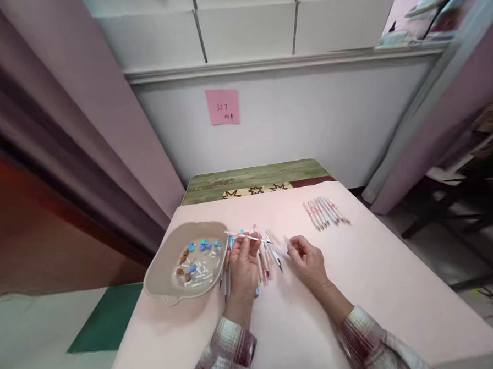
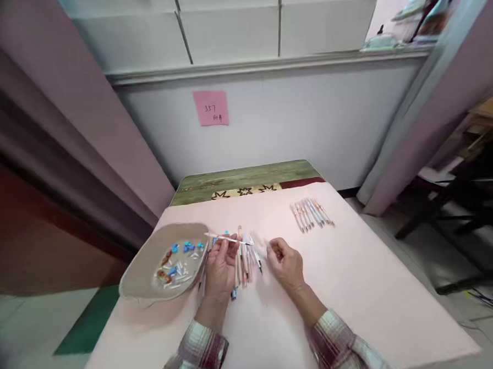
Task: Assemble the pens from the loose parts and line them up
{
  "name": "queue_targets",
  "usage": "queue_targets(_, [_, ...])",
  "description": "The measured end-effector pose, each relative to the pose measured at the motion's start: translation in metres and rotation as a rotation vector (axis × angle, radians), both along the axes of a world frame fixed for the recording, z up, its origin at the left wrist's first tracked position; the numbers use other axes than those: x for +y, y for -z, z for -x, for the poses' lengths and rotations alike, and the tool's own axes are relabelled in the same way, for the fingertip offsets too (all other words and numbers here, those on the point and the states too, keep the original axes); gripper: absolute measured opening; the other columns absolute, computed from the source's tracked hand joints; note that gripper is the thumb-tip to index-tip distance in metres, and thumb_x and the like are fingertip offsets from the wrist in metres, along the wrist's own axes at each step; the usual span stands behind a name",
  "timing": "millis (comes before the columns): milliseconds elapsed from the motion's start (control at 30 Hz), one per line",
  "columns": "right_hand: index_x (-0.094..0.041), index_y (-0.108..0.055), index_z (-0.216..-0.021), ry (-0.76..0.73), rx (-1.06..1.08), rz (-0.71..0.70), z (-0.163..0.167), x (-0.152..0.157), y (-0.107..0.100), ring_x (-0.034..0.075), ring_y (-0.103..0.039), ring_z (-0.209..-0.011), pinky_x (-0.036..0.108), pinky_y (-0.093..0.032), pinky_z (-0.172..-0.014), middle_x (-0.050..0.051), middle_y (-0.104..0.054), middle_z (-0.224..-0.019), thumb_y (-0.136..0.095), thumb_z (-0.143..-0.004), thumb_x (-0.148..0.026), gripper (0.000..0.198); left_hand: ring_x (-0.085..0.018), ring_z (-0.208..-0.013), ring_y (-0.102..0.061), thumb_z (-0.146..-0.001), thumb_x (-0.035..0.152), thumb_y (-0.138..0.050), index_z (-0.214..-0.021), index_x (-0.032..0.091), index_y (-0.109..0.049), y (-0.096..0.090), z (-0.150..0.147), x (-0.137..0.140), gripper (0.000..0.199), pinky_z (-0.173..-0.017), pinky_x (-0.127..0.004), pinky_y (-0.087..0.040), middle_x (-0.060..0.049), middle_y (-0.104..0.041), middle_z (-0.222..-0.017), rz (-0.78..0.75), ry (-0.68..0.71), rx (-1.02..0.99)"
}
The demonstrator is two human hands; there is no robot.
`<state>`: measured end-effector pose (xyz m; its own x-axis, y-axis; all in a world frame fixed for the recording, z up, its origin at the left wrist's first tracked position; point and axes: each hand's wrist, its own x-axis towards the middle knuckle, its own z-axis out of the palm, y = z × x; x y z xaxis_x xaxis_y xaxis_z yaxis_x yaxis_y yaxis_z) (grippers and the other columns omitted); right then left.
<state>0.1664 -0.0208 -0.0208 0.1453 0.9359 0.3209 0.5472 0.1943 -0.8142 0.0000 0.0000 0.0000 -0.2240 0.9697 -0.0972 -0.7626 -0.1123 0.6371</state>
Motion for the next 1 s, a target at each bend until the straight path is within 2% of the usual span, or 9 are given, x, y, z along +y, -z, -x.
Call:
queue_targets(233, [-0.020,-0.066,-0.085,-0.073,0.011,-0.135,0.001,-0.005,-0.007,0.013,-0.055,-0.058,0.023,-0.043,-0.060,0.000,-0.065,-0.073,-0.057,-0.080,-0.025,0.011,-0.015,-0.084,-0.071,-0.075,0.020,-0.075,-0.092,0.017,-0.062,0.002,0.001,-0.002,0.021,-0.078,-0.024,-0.055,-0.004,-0.072,-0.091,0.043,-0.003,0.010])
queue_targets(467, [-0.020,-0.066,-0.084,-0.095,0.020,-0.144,0.004,-0.006,-0.013,0.012,-0.054,-0.057,0.023,-0.043,-0.058,0.000,-0.065,-0.072,-0.057,-0.081,-0.023,0.010,-0.016,-0.082,-0.072,-0.072,0.021,-0.077,-0.091,0.016,-0.061,0.000,-0.005,-0.003,0.025,-0.076,-0.023,-0.056,-0.005,-0.072,-0.090,0.070,0.004,0.044])
queue_targets(1000, [-0.020,-0.068,-0.089,-0.097,0.039,-0.166,0.006,-0.008,-0.010,0.013,-0.056,-0.059,0.024,-0.046,-0.059,0.001,-0.067,-0.076,-0.060,-0.082,-0.023,0.011,-0.016,-0.082,-0.071,-0.073,0.023,-0.076,-0.090,0.016,-0.060,-0.002,-0.008,-0.005,0.025,-0.074,-0.023,-0.055,-0.005,-0.072,-0.089,0.067,0.020,0.090])
